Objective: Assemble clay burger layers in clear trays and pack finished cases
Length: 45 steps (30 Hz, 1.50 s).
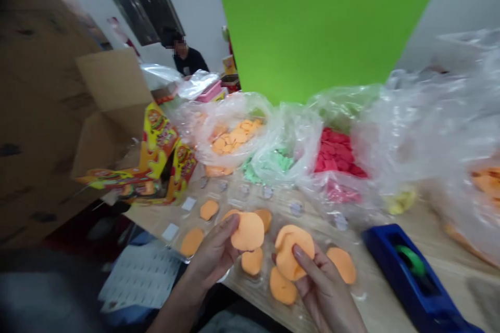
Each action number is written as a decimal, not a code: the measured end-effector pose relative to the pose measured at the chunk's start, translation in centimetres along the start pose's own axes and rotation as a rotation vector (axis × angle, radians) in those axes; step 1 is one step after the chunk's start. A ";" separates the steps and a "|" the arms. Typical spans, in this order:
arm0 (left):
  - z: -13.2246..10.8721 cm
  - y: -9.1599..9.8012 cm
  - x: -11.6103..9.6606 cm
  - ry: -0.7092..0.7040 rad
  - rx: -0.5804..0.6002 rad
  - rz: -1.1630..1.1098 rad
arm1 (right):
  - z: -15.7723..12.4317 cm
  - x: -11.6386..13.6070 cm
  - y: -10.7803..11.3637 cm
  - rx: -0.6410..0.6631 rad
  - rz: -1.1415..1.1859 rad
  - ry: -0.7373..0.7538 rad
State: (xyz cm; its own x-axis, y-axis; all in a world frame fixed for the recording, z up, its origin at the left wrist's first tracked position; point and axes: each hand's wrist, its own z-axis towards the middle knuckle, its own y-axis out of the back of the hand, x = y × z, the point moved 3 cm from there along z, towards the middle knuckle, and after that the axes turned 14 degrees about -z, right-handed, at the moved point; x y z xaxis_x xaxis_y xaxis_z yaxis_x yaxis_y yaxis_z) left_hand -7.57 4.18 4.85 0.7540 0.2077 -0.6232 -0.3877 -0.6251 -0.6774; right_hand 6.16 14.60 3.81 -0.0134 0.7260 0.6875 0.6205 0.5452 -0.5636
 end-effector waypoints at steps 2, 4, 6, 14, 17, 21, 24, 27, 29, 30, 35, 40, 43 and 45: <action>0.0 3.6 -2.0 -0.186 -0.136 0.253 | 0.3 -1.0 0.7 -0.058 0.002 -0.066; -0.2 7.5 -5.1 -0.438 -0.325 0.594 | 0.5 -1.4 1.6 -0.136 -0.007 -0.122; -0.1 11.2 -8.4 -0.603 -0.481 0.765 | 0.6 -1.3 2.3 -0.210 -0.018 -0.152; 3.0 17.7 -12.6 -0.680 -0.443 1.295 | 0.7 -0.5 2.6 -0.293 -0.100 -0.056; 2.9 17.5 -11.8 -0.621 -0.346 1.436 | 0.9 -1.3 2.9 -0.256 -0.077 -0.117; 1.8 17.4 -10.6 -0.580 -0.298 1.540 | 1.1 -1.7 3.6 -0.224 -0.075 -0.135; 1.3 18.0 -10.1 -0.534 -0.314 1.565 | 1.3 -1.4 3.4 -0.242 -0.076 -0.136; 1.3 18.1 -10.3 -0.526 -0.368 1.547 | 1.2 -1.2 2.4 -0.268 -0.056 -0.142; 1.2 16.8 -10.3 -0.557 -0.386 1.518 | 1.1 -1.3 1.3 -0.231 -0.027 -0.145; 1.0 15.6 -10.0 -0.578 -0.377 1.496 | 1.0 -1.4 0.6 -0.203 -0.003 -0.141; -1.9 5.9 -5.5 -0.557 -0.046 1.271 | 1.1 -1.7 -3.9 0.034 0.198 -0.047; -3.6 0.6 -1.3 -0.427 0.003 1.000 | 1.4 -2.7 -6.2 0.087 0.253 0.032; -3.0 1.4 -0.5 -0.247 -0.039 0.676 | 1.5 -3.5 -5.9 0.015 0.168 0.048; -2.7 2.2 -0.4 -0.137 -0.028 0.470 | 1.5 -3.9 -5.6 0.030 0.100 0.058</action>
State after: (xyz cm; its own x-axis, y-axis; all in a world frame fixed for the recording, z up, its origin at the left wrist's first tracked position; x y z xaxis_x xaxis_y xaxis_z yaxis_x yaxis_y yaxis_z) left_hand -7.25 0.68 4.63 0.4234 -0.0058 -0.9059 -0.6533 -0.6947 -0.3009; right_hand 1.53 9.29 3.59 0.0929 0.7526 0.6519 0.5925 0.4844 -0.6437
